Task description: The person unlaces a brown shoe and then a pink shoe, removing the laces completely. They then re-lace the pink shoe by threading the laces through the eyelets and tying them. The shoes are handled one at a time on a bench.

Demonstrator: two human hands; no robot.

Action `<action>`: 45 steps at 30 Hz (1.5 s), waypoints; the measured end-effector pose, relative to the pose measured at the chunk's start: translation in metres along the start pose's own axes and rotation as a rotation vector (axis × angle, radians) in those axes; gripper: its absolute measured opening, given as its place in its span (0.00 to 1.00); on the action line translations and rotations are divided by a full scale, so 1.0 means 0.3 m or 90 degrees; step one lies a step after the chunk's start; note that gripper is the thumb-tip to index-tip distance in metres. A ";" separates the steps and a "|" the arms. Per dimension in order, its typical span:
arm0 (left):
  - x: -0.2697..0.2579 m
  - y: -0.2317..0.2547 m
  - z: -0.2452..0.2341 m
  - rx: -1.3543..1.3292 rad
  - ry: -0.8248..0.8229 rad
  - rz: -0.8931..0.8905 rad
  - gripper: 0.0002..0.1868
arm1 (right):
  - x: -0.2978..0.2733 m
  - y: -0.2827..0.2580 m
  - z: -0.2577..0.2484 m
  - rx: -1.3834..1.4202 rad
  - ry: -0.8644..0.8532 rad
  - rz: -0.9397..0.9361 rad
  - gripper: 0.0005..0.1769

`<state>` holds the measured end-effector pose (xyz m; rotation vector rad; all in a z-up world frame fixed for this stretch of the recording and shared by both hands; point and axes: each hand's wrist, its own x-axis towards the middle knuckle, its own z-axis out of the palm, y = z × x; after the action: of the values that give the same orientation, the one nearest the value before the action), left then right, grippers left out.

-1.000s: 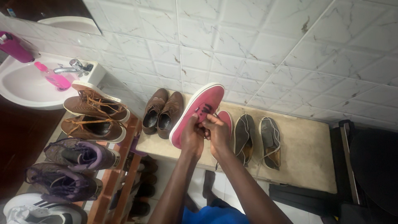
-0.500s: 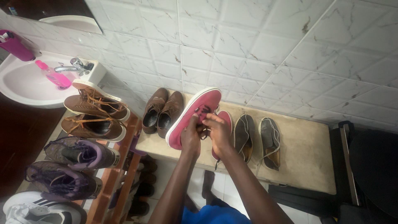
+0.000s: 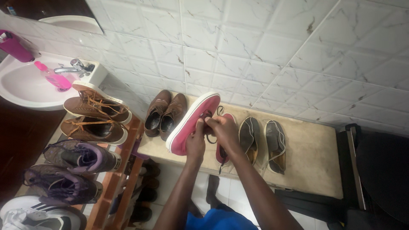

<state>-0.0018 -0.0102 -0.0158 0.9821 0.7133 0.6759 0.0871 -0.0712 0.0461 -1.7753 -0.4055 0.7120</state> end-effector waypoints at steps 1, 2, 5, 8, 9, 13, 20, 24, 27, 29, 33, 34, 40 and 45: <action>-0.003 0.004 0.006 -0.009 0.001 -0.002 0.26 | -0.005 -0.011 -0.002 -0.071 0.052 -0.008 0.11; -0.005 0.007 0.012 -0.018 0.003 -0.004 0.26 | -0.010 -0.021 -0.007 -0.117 0.072 -0.091 0.11; -0.015 0.008 0.016 0.000 -0.004 0.025 0.26 | -0.022 -0.047 -0.006 -0.215 0.097 -0.251 0.09; -0.008 -0.019 0.015 0.034 0.017 -0.026 0.27 | -0.022 -0.073 -0.018 -0.209 0.046 -0.226 0.08; -0.002 -0.031 0.008 0.046 0.031 -0.059 0.27 | -0.016 -0.091 -0.027 -0.181 0.016 -0.216 0.07; 0.013 -0.072 -0.028 -0.003 0.021 -0.131 0.30 | 0.005 -0.220 -0.080 -0.009 -0.077 -0.120 0.08; -0.031 -0.037 -0.005 -0.341 -0.106 -0.080 0.24 | -0.048 -0.562 -0.158 0.141 -0.150 -0.382 0.10; -0.055 0.004 0.016 -0.458 -0.130 -0.069 0.22 | -0.111 -0.658 -0.162 0.114 -0.137 -0.509 0.10; -0.046 0.010 0.019 -0.489 -0.115 -0.092 0.21 | -0.112 -0.671 -0.122 0.139 -0.151 -0.484 0.09; -0.038 0.007 0.017 -0.535 -0.113 -0.094 0.19 | -0.099 -0.672 -0.094 0.179 -0.171 -0.454 0.09; -0.042 -0.012 -0.003 -0.534 -0.130 -0.118 0.19 | -0.077 -0.641 -0.085 0.255 -0.201 -0.437 0.10; -0.041 -0.018 -0.006 -0.530 -0.130 -0.121 0.18 | -0.069 -0.625 -0.085 0.252 -0.204 -0.442 0.10; -0.016 -0.011 0.002 -0.580 -0.110 -0.127 0.21 | 0.044 -0.471 -0.074 0.099 -0.136 -0.336 0.14; -0.015 -0.012 -0.012 -0.572 -0.116 -0.088 0.25 | 0.081 -0.180 -0.142 -0.351 -0.200 0.078 0.22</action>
<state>-0.0066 -0.0132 -0.0195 0.1582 0.2482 0.6748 0.1374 -0.0712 0.0990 -2.2220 -0.7651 1.0438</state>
